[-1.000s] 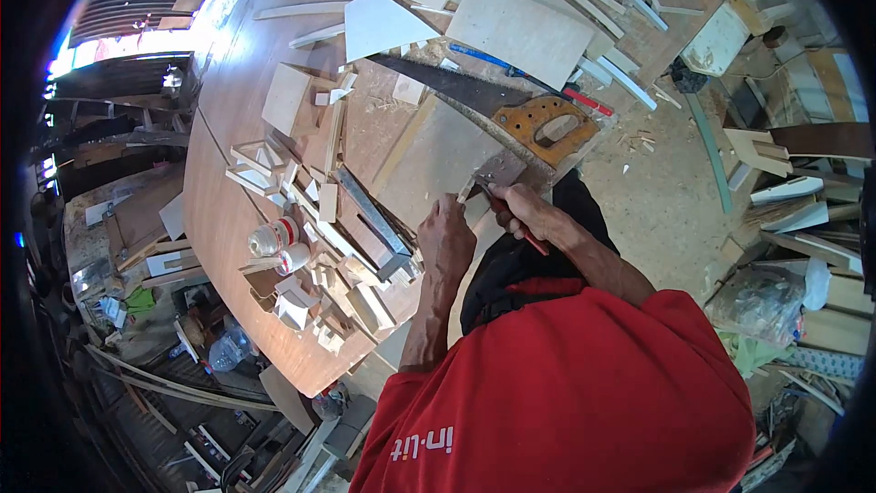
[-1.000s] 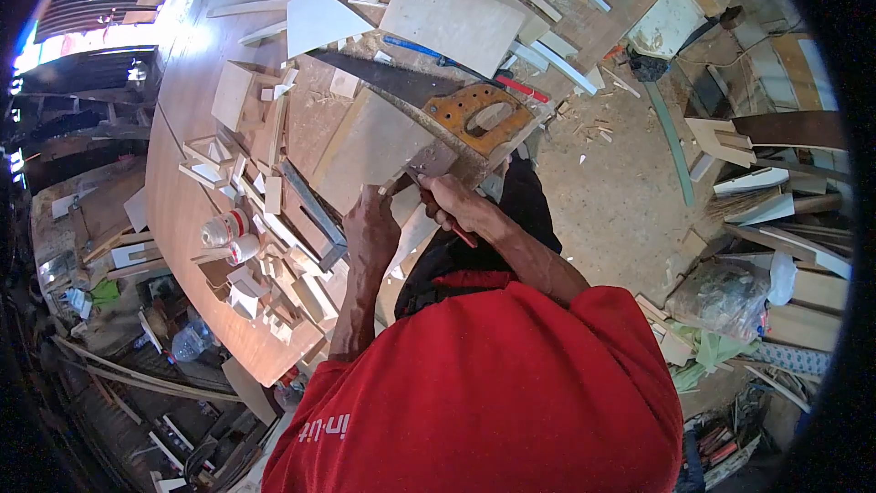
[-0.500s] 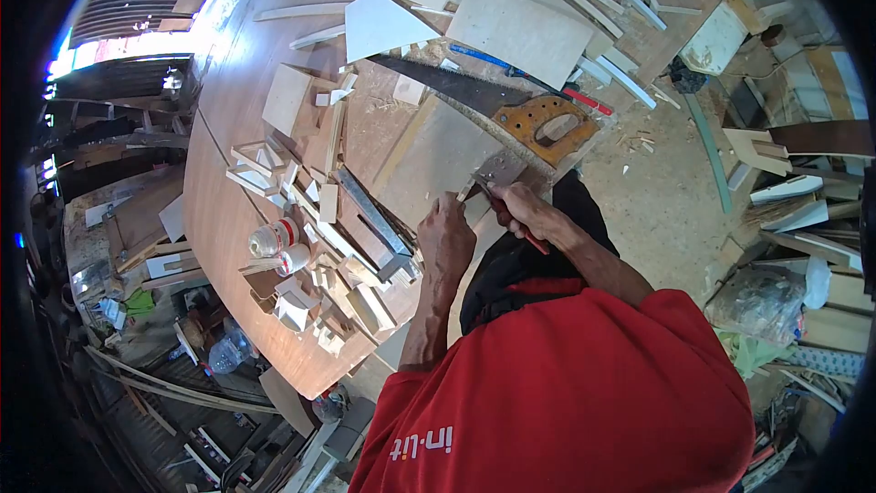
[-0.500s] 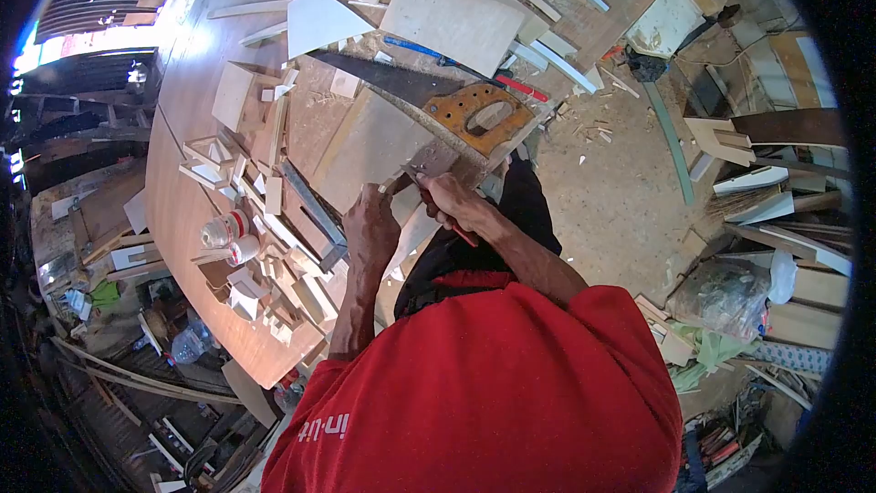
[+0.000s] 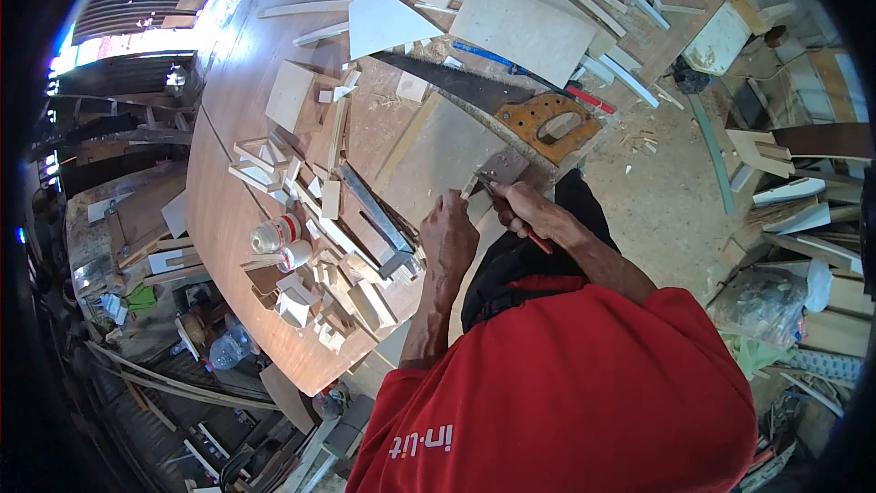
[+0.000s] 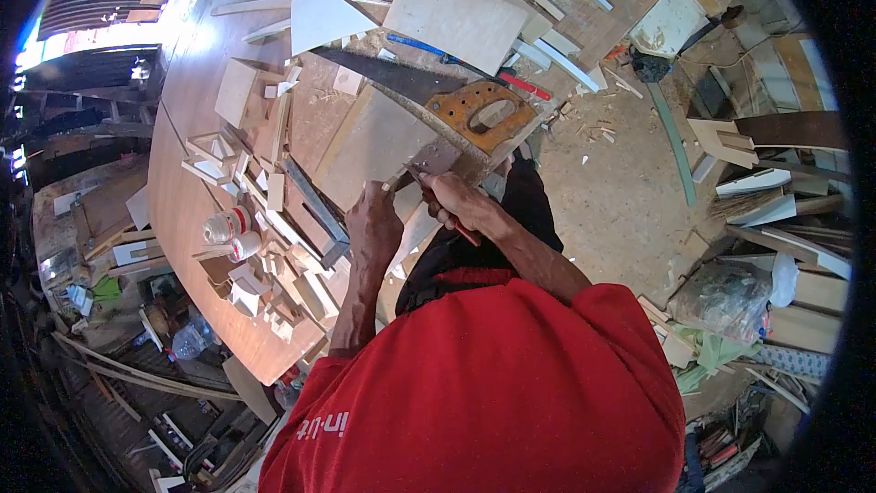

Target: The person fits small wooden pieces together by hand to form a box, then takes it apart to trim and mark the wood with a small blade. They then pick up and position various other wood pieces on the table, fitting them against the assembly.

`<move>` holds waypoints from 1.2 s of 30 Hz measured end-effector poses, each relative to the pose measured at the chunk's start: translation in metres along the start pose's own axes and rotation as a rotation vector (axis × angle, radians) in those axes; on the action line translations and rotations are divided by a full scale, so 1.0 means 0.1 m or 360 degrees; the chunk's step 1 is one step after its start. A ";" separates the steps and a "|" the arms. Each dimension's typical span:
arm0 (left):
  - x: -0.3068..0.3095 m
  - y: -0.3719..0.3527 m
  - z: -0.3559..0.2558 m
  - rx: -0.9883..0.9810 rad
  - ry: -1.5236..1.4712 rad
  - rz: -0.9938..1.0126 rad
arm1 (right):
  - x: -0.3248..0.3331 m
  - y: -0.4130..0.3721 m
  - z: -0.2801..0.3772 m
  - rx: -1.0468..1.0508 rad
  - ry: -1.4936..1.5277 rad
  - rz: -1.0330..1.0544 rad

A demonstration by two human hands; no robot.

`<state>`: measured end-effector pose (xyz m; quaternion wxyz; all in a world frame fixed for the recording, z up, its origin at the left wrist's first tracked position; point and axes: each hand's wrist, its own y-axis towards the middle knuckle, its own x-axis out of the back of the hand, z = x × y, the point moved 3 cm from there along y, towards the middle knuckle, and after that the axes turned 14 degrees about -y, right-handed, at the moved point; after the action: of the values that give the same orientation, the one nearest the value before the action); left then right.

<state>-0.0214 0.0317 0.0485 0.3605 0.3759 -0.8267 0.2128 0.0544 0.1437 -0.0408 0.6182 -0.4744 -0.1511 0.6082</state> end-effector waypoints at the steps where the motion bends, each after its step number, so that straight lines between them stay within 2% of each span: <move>1: 0.00 0.00 -0.01 0.0000 0.0000 -0.0002 | 0.00 0.00 0.00 -0.0005 0.0027 0.0035; 5: 0.00 0.01 0.01 -0.0008 -0.0009 -0.0001 | 0.01 -0.10 0.05 -0.0024 0.0048 0.0066; 8: 0.02 -0.02 0.01 0.0018 -0.0010 0.0024 | -0.03 -0.26 0.14 0.0003 0.0109 0.0246; 10: 0.03 0.03 0.01 0.0026 -0.0003 0.0037 | 0.03 -0.21 0.16 0.0496 -0.0067 -0.0357; 11: 0.03 0.03 0.01 0.0018 -0.0003 0.0027 | 0.02 -0.20 0.10 0.0496 -0.0069 -0.0356; 15: 0.01 0.02 0.03 -0.0023 -0.0005 0.0024 | -0.12 -0.39 0.17 0.1220 -0.1518 -0.1071; 18: 0.02 0.02 0.03 -0.0043 -0.0051 -0.0002 | -0.24 -0.43 0.11 0.1193 -0.1757 -0.1123; 25: 0.01 0.00 0.00 -0.0032 -0.0013 0.0015 | -0.27 -0.51 0.13 0.1196 -0.1953 -0.1161; 27: 0.00 -0.01 -0.03 -0.0018 0.0035 0.0012 | -0.24 -0.50 0.12 0.0999 -0.2270 -0.1201; 28: 0.00 0.00 -0.02 -0.0019 0.0036 0.0012 | -0.24 -0.50 0.10 0.1000 -0.2268 -0.1202; 30: 0.01 0.00 -0.01 -0.0046 0.0018 0.0016 | -0.32 -0.61 0.10 0.1571 -0.2344 -0.1622; 31: 0.01 0.00 0.00 -0.0042 0.0017 0.0016 | -0.33 -0.61 0.10 0.1571 -0.2345 -0.1617; 33: 0.00 -0.01 0.02 -0.0025 -0.0007 0.0018 | -0.28 -0.54 0.10 0.1009 -0.2121 -0.1188; 34: -0.01 -0.01 0.02 -0.0025 -0.0009 0.0020 | -0.28 -0.58 0.18 0.1005 -0.2121 -0.1188; 36: -0.01 -0.01 0.01 -0.0014 -0.0006 0.0022 | -0.28 -0.61 0.31 0.0443 -0.2158 -0.0625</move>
<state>-0.0209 0.0306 0.0472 0.3592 0.3691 -0.8308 0.2110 0.0613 0.1429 0.0327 0.5411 0.1270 -0.5054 0.6601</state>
